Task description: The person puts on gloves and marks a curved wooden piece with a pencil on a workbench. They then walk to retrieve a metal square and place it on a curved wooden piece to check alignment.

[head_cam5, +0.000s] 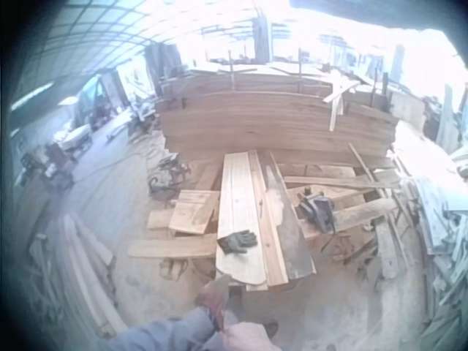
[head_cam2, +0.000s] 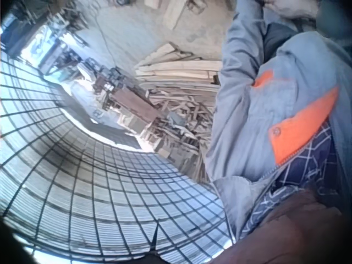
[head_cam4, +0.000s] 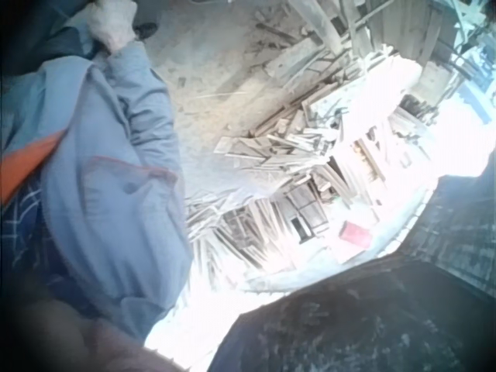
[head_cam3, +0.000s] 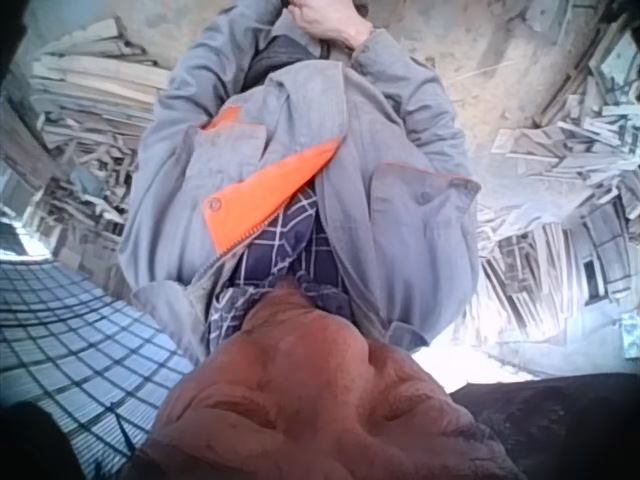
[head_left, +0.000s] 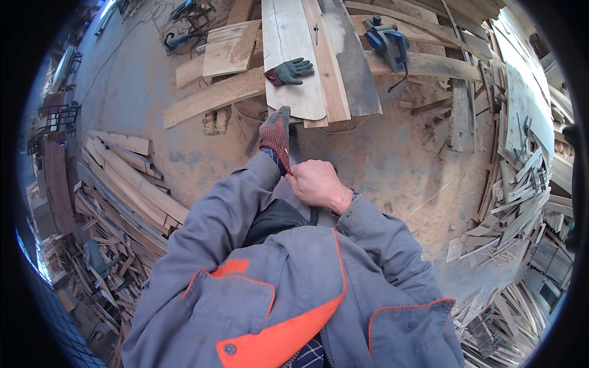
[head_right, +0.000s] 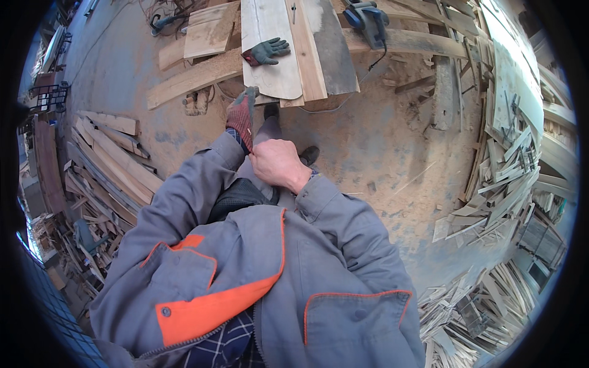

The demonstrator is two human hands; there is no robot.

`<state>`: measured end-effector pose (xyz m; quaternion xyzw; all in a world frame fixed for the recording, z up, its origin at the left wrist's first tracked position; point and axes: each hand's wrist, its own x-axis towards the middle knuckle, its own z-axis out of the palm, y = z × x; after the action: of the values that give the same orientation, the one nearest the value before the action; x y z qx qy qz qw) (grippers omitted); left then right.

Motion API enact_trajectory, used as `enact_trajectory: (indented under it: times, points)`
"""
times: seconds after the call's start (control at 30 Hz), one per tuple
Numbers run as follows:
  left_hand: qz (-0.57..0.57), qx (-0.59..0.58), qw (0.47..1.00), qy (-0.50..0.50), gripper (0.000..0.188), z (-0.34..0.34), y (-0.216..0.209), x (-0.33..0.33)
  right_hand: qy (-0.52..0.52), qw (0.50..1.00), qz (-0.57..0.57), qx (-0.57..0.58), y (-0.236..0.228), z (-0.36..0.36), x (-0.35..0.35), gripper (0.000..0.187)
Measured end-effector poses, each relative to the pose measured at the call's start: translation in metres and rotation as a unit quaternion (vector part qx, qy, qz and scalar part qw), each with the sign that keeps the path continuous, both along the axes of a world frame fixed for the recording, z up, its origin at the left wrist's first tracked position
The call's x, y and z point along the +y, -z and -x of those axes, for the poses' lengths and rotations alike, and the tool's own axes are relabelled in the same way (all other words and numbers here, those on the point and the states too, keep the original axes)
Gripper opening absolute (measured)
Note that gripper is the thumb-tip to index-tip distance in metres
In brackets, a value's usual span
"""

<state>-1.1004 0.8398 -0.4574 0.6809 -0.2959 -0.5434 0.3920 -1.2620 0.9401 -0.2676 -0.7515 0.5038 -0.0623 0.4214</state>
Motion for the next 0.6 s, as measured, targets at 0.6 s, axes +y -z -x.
enact_trajectory:
  times: [0.6]
  points:
    - [0.049, -0.472, 0.729, 0.494, 0.073, -0.052, 0.028, -0.192, 0.39, 0.861, -0.274, -0.178, 0.068, 0.023, -0.038, 0.025]
